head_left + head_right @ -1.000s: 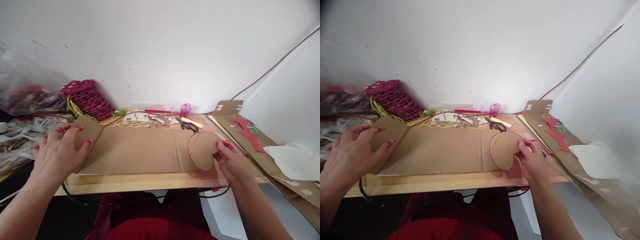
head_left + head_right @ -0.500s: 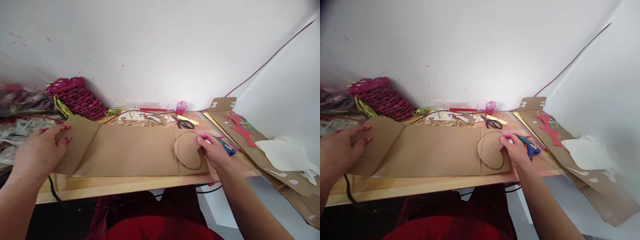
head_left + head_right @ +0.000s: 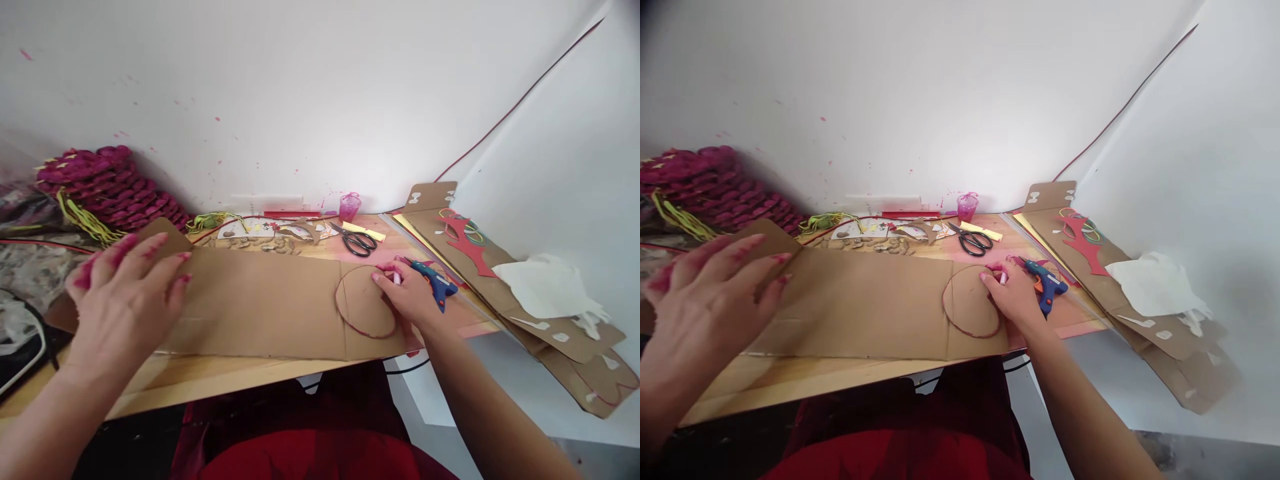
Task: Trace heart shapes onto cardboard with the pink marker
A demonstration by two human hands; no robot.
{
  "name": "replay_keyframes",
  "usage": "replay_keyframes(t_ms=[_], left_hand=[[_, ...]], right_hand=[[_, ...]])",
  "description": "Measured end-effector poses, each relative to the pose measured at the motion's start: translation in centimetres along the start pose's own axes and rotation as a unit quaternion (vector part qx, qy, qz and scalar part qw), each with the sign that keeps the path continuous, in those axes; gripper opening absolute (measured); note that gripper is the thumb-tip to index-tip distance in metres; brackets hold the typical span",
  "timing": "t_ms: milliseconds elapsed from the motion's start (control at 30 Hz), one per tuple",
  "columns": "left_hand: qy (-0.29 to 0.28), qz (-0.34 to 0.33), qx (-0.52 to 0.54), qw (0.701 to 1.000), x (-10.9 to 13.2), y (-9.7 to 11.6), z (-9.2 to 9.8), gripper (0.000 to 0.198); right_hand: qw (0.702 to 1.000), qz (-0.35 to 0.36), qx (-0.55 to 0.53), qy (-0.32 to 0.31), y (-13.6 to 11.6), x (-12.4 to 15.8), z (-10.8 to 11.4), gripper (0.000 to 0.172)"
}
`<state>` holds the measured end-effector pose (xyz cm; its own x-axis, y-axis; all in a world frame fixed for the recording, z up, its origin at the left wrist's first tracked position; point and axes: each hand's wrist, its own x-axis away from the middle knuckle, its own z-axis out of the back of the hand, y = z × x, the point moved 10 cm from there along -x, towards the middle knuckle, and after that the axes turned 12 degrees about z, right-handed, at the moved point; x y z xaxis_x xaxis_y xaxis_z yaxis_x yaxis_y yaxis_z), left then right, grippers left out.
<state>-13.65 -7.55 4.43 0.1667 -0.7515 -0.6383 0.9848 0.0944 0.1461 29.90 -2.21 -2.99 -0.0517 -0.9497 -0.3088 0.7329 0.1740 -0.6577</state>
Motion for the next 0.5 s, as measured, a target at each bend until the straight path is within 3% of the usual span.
replay_keyframes(t_ms=[100,167,267,333,400,500], left_hand=[[-0.005,-0.076,0.001,0.997,0.7,4.9,-0.3,0.026],[-0.047,-0.136,0.04,0.989,1.6,7.6,-1.6,0.025],[-0.171,-0.266,0.16,0.935,4.7,13.0,-3.5,0.03],[-0.242,-0.31,0.208,0.896,6.9,16.3,-4.1,0.038],[-0.288,-0.352,0.211,0.865,8.8,19.3,-4.4,0.042],[-0.324,-0.38,0.189,0.845,10.1,22.3,-5.4,0.051]], right_hand=[[0.999,0.001,0.034,0.0,-0.5,0.1,0.1,0.032],[0.999,-0.003,0.033,0.005,-0.5,0.2,0.2,0.032],[0.999,0.002,0.014,0.034,-0.3,0.5,0.8,0.031],[0.998,0.017,0.003,0.057,-0.2,0.6,1.4,0.029],[0.997,0.027,-0.016,0.073,0.1,1.0,1.9,0.028],[0.992,0.011,-0.098,0.082,1.0,2.0,2.0,0.029]])
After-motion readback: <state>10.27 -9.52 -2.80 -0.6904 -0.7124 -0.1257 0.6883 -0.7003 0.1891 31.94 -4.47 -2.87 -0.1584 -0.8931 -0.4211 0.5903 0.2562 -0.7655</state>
